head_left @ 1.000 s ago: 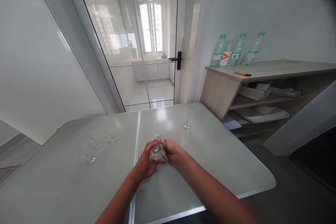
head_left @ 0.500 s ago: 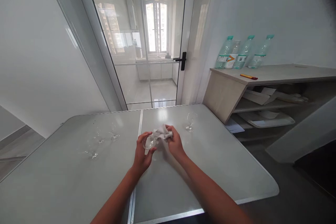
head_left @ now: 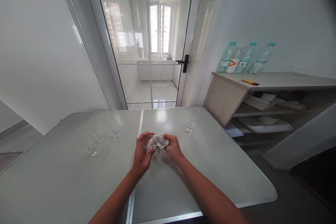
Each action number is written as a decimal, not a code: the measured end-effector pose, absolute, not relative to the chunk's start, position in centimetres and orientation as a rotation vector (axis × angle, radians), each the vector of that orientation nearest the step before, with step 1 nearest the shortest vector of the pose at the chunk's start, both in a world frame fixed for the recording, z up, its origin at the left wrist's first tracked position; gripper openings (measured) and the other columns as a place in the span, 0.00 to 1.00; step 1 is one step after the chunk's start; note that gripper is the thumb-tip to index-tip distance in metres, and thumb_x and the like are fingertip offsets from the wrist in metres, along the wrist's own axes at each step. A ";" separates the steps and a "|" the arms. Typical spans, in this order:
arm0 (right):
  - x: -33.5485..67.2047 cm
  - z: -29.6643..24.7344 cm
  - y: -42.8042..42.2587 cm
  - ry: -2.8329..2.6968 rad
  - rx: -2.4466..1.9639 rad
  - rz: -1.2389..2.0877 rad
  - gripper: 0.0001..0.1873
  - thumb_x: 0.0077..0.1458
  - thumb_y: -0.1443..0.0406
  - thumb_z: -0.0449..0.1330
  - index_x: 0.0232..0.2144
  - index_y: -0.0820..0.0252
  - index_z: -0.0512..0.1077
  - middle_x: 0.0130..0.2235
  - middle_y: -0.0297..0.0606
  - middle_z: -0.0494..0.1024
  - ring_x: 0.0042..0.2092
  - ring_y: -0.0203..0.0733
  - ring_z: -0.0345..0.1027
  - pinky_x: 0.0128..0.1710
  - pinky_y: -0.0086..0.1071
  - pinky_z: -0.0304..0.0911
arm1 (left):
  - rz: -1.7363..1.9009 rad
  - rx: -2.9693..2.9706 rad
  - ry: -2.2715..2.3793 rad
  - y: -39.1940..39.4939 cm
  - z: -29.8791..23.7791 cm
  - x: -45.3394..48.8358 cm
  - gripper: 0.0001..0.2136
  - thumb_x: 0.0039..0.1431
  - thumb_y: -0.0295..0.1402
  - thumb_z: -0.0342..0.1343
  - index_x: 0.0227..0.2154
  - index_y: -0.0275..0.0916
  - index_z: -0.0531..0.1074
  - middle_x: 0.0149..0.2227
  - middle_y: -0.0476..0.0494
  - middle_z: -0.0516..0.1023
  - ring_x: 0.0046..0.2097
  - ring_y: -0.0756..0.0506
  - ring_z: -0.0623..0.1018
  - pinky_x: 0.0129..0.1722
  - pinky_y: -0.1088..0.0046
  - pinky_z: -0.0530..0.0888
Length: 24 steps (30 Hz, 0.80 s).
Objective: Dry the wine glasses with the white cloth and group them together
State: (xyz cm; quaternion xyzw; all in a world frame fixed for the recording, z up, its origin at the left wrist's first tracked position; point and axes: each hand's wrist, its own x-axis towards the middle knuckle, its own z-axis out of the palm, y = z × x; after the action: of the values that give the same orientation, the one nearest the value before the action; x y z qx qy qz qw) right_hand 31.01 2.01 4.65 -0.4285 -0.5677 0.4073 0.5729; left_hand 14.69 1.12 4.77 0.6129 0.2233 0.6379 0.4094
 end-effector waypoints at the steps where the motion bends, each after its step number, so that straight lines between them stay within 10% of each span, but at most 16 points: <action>1: 31.0 4.6 2.2 -1.238 -1.022 0.954 0.06 0.41 0.66 0.60 0.20 0.58 0.65 0.23 0.28 0.63 0.29 0.35 0.53 0.30 0.29 0.50 | 1.610 1.563 0.557 1.2 4.7 14.7 0.28 0.59 0.38 0.66 0.60 0.45 0.64 0.58 0.35 0.69 0.61 0.36 0.72 0.65 0.50 0.66; 10: 30.6 5.4 2.1 -0.756 -0.880 1.507 0.16 0.39 0.59 0.72 0.31 0.60 0.77 0.31 0.37 0.77 0.33 0.41 0.67 0.34 0.32 0.60 | 1.697 1.742 0.586 1.6 3.3 14.2 0.28 0.57 0.35 0.67 0.59 0.45 0.64 0.57 0.35 0.70 0.61 0.35 0.72 0.62 0.47 0.68; 24: 30.8 3.7 2.6 -0.800 -1.006 1.375 0.14 0.34 0.66 0.69 0.28 0.60 0.72 0.26 0.30 0.73 0.29 0.34 0.63 0.30 0.28 0.57 | 1.530 2.070 0.501 1.6 2.1 15.0 0.29 0.61 0.27 0.62 0.62 0.47 0.61 0.58 0.34 0.71 0.62 0.36 0.71 0.60 0.49 0.70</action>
State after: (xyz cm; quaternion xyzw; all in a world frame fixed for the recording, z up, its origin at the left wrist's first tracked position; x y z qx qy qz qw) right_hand 30.81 2.55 3.66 -0.4320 -0.3437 0.5903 0.5888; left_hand 14.98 1.64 2.12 0.7629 0.1845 0.5640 0.2566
